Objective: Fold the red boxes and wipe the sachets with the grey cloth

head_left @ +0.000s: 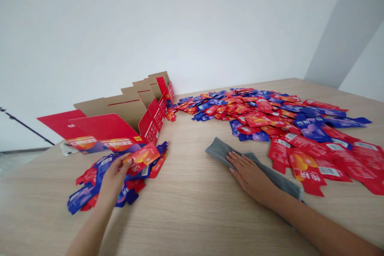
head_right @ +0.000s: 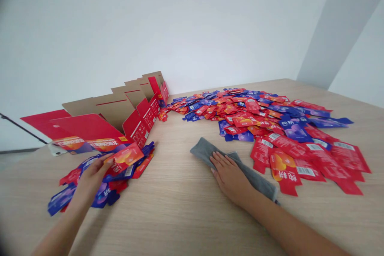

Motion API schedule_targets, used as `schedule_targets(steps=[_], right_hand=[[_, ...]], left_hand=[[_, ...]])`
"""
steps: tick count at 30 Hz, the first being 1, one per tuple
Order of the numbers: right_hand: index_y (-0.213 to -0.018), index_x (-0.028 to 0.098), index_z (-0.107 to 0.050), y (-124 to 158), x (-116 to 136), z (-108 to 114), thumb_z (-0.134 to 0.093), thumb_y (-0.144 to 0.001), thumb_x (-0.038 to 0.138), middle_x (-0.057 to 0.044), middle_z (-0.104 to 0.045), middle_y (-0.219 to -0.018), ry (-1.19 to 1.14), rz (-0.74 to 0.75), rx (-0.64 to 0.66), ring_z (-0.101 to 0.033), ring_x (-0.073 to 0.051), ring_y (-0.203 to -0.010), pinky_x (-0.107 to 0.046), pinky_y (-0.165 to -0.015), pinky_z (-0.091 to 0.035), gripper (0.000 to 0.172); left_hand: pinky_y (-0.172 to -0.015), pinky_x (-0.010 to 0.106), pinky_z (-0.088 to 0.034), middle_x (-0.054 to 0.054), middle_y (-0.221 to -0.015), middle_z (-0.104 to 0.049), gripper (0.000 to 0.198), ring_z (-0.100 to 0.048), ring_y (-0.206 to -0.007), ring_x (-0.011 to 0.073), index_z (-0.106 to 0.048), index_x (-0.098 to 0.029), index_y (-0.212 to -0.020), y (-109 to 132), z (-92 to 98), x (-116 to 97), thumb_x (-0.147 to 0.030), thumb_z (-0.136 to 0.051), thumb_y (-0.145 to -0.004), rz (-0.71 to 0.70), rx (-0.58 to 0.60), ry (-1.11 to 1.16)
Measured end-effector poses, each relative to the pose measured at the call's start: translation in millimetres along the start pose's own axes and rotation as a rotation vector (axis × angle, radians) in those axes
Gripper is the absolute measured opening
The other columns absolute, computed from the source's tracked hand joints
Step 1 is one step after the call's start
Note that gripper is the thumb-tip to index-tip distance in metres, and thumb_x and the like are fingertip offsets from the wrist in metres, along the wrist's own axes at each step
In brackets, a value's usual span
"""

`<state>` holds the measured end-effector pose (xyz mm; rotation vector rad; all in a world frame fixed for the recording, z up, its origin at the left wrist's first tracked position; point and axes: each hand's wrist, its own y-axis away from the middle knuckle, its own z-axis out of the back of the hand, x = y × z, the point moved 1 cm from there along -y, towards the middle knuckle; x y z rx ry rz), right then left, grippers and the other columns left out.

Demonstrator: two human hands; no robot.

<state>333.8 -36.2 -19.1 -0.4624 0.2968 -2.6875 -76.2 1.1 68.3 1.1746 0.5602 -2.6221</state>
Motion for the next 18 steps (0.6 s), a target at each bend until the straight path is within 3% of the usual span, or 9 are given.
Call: schedule_targets(steps=[2,4,7,9,12,14,16,18], right_hand=[[-0.131,0.009,-0.046,-0.4,0.0,-0.7,-0.029,-0.093,0.031,-0.014,-0.043,-0.138,0.008,-0.002,0.013,-0.034,-0.022,-0.13,-0.046,-0.107,-0.029,0.047],[-0.131,0.009,-0.047,-0.7,-0.9,-0.9,-0.03,-0.093,0.032,-0.014,-0.042,-0.139,0.006,-0.003,0.015,-0.034,-0.023,-0.13,-0.046,-0.107,-0.029,0.048],[-0.131,0.011,-0.046,-0.2,-1.8,-0.8,-0.03,-0.093,0.032,-0.013,-0.042,-0.139,-0.011,-0.006,0.003,-0.034,-0.022,-0.13,-0.045,-0.108,-0.029,0.047],[-0.132,0.012,-0.046,0.2,-1.3,-0.6,-0.031,-0.093,0.032,-0.013,-0.042,-0.139,-0.02,-0.009,0.007,-0.034,-0.023,-0.13,-0.046,-0.107,-0.029,0.047],[-0.131,0.012,-0.047,-0.1,0.8,0.0,-0.032,-0.092,0.032,-0.012,-0.041,-0.14,-0.026,-0.023,0.018,-0.034,-0.023,-0.13,-0.047,-0.106,-0.031,0.047],[-0.131,0.012,-0.047,-1.0,2.4,0.3,-0.032,-0.092,0.031,-0.012,-0.041,-0.14,-0.026,-0.034,0.023,-0.035,-0.023,-0.13,-0.047,-0.106,-0.031,0.046],[-0.131,0.013,-0.047,-1.9,3.6,0.7,-0.033,-0.092,0.03,-0.012,-0.041,-0.14,-0.033,-0.039,0.015,-0.034,-0.023,-0.13,-0.047,-0.106,-0.031,0.045],[-0.132,0.014,-0.047,-2.4,4.2,1.0,-0.034,-0.092,0.031,-0.011,-0.041,-0.14,-0.048,-0.04,0.005,-0.034,-0.023,-0.13,-0.046,-0.106,-0.031,0.045]], left_hand=[[-0.096,0.049,-0.039,0.015,-0.122,-0.056,0.063,-0.047,-0.117,0.0339,-0.052,-0.012,-0.12,-8.1,11.6,19.6,-0.051,-0.05,-0.07,-0.13,-0.12,-0.335],[-0.1,0.057,-0.03,0.013,-0.138,-0.043,0.061,-0.033,-0.129,0.0355,-0.046,-0.016,-0.129,-6.8,7.3,38.2,-0.047,-0.044,-0.076,-0.195,-0.033,-0.573],[-0.101,0.063,-0.022,0.007,-0.142,-0.04,0.049,-0.023,-0.135,0.0333,-0.049,-0.024,-0.128,0.5,-5.4,56.8,-0.039,-0.032,-0.084,-0.228,0.17,-0.745],[-0.104,0.062,-0.018,0.006,-0.139,-0.044,0.048,-0.026,-0.134,0.0324,-0.053,-0.025,-0.125,2.4,-8.9,55.8,-0.039,-0.031,-0.085,-0.286,0.157,-0.769],[-0.109,0.052,-0.021,0.008,-0.13,-0.053,0.046,-0.038,-0.128,0.0284,-0.055,-0.023,-0.122,3.4,-18.2,30.4,-0.043,-0.035,-0.085,-0.463,0.068,-0.638],[-0.109,0.042,-0.026,0.008,-0.129,-0.054,0.045,-0.042,-0.126,0.0231,-0.053,-0.021,-0.123,5.0,-40.0,3.9,-0.042,-0.035,-0.087,-0.598,0.11,-0.506],[-0.108,0.037,-0.029,0.008,-0.134,-0.049,0.046,-0.041,-0.127,0.0197,-0.047,-0.019,-0.128,4.3,-78.1,-21.9,-0.04,-0.033,-0.09,-0.693,0.242,-0.432],[-0.109,0.038,-0.027,0.011,-0.137,-0.046,0.048,-0.038,-0.129,0.0197,-0.043,-0.016,-0.131,-3.2,-127.6,-42.7,-0.038,-0.033,-0.091,-0.736,0.373,-0.436]])
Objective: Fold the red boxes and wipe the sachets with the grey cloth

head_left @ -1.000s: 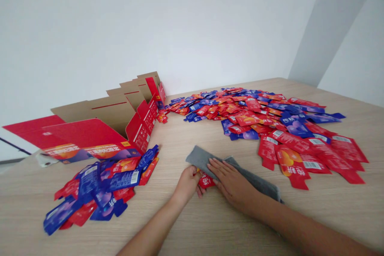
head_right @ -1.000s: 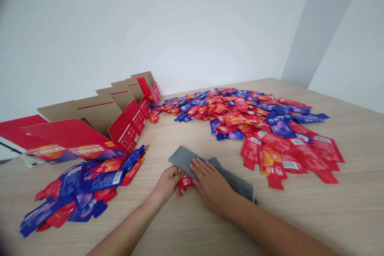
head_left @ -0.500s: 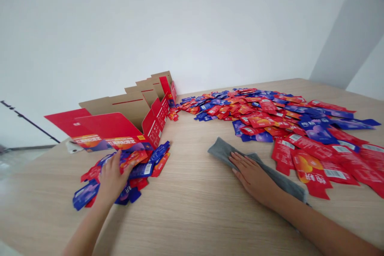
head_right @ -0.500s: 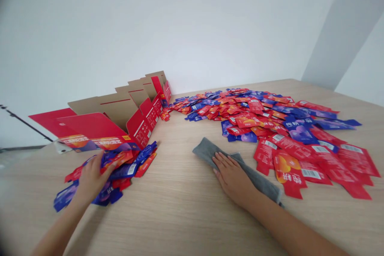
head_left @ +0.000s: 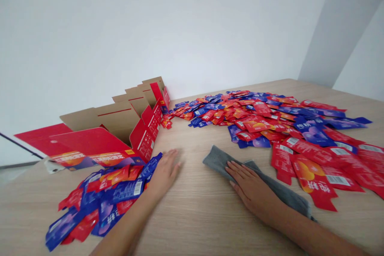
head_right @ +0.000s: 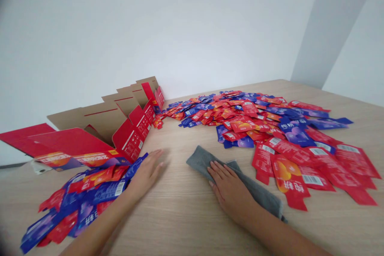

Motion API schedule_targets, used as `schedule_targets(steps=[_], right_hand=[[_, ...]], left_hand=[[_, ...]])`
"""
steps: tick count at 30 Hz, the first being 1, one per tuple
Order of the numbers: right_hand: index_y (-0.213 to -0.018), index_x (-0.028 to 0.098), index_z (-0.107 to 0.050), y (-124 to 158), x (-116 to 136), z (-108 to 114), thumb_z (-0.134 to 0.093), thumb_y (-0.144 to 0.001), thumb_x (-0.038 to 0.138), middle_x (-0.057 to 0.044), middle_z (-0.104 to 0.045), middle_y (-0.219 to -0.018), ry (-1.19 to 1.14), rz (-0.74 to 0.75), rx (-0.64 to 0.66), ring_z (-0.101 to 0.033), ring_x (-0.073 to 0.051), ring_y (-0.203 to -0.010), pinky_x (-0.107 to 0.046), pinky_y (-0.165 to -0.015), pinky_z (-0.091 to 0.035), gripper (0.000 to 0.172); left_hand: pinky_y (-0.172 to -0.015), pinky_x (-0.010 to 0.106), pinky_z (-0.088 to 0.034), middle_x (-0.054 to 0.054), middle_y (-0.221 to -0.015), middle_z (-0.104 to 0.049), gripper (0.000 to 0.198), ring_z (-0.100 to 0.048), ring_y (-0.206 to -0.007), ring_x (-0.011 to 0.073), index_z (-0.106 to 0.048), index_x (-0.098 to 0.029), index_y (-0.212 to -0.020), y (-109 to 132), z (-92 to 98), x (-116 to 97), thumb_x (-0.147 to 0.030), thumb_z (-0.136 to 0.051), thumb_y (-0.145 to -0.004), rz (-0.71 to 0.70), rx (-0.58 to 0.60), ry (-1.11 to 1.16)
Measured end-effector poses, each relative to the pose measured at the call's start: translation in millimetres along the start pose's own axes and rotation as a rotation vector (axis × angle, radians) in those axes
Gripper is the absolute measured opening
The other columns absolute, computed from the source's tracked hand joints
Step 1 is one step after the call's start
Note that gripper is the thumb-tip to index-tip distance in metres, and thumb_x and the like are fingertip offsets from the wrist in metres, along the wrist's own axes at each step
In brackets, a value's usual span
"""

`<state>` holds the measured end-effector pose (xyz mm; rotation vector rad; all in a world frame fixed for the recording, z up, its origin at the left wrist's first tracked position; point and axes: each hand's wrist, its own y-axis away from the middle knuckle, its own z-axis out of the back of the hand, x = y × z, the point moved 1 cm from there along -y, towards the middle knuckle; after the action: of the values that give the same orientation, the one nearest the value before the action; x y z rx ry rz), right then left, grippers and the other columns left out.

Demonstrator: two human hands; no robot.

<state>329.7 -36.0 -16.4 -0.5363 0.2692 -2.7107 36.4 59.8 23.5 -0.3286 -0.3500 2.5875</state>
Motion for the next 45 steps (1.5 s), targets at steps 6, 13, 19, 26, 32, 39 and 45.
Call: schedule_targets(steps=[6,13,19,26,32,39,45], right_hand=[[-0.132,0.018,-0.048,-0.5,0.0,-0.2,-0.039,-0.092,0.032,-0.009,-0.04,-0.14,-0.019,-0.013,-0.007,-0.036,-0.023,-0.129,-0.044,-0.106,-0.032,0.044],[-0.133,0.017,-0.045,-8.7,2.1,5.6,-0.04,-0.092,0.029,-0.008,-0.036,-0.142,-0.016,-0.061,0.061,-0.033,-0.023,-0.131,-0.043,-0.107,-0.032,0.044],[-0.132,0.016,-0.046,-11.9,6.9,14.3,-0.038,-0.092,0.028,-0.009,-0.037,-0.142,-0.035,-0.101,0.091,-0.033,-0.024,-0.131,-0.047,-0.107,-0.031,0.043],[-0.132,0.015,-0.047,-9.8,7.4,11.3,-0.039,-0.092,0.028,-0.01,-0.038,-0.141,-0.017,-0.076,0.051,-0.034,-0.023,-0.13,-0.044,-0.107,-0.031,0.043],[-0.134,0.015,-0.045,-13.5,2.8,12.3,-0.039,-0.092,0.029,-0.009,-0.037,-0.142,-0.059,-0.067,0.077,-0.033,-0.023,-0.131,-0.041,-0.107,-0.031,0.044],[-0.133,0.016,-0.046,-16.4,3.0,15.1,-0.04,-0.091,0.027,-0.009,-0.039,-0.141,-0.165,-0.109,0.073,-0.034,-0.023,-0.13,-0.042,-0.107,-0.029,0.044],[-0.127,0.016,-0.053,-14.4,-3.4,12.1,-0.033,-0.093,0.035,-0.01,-0.052,-0.132,-0.412,-0.239,-0.139,-0.043,-0.023,-0.124,-0.044,-0.105,-0.032,0.044]], left_hand=[[-0.108,0.046,-0.024,0.015,-0.145,-0.033,0.046,-0.025,-0.135,0.0284,-0.044,-0.015,-0.131,-132.0,-79.2,-9.3,-0.034,-0.035,-0.09,0.246,0.089,-0.109],[-0.104,0.057,-0.023,0.014,-0.146,-0.032,0.046,-0.022,-0.136,0.0301,-0.042,-0.015,-0.133,-203.0,-96.8,6.9,-0.027,-0.024,-0.092,0.301,0.125,-0.102],[-0.105,0.053,-0.023,0.015,-0.142,-0.038,0.045,-0.026,-0.135,0.0252,-0.042,-0.012,-0.13,-184.3,-94.6,6.8,-0.026,-0.024,-0.092,0.262,0.128,-0.12],[-0.107,0.049,-0.022,0.014,-0.144,-0.034,0.046,-0.024,-0.135,0.0261,-0.046,-0.014,-0.129,-181.4,-90.8,5.3,-0.033,-0.026,-0.092,0.213,0.072,-0.137],[-0.104,0.052,-0.027,0.009,-0.146,-0.034,0.046,-0.025,-0.135,0.0288,-0.049,-0.023,-0.128,-217.2,-103.3,18.7,-0.04,-0.027,-0.092,0.193,0.107,-0.112],[-0.103,0.058,-0.023,0.016,-0.136,-0.046,0.04,-0.034,-0.13,0.0298,-0.055,-0.013,-0.118,-225.2,-105.4,17.0,-0.028,-0.031,-0.09,0.158,0.0,-0.04],[-0.101,0.038,-0.036,0.011,-0.114,-0.061,0.03,-0.051,-0.112,0.0208,-0.06,-0.016,-0.108,-171.5,-80.8,-8.4,-0.02,-0.039,-0.087,0.017,-0.161,0.096]])
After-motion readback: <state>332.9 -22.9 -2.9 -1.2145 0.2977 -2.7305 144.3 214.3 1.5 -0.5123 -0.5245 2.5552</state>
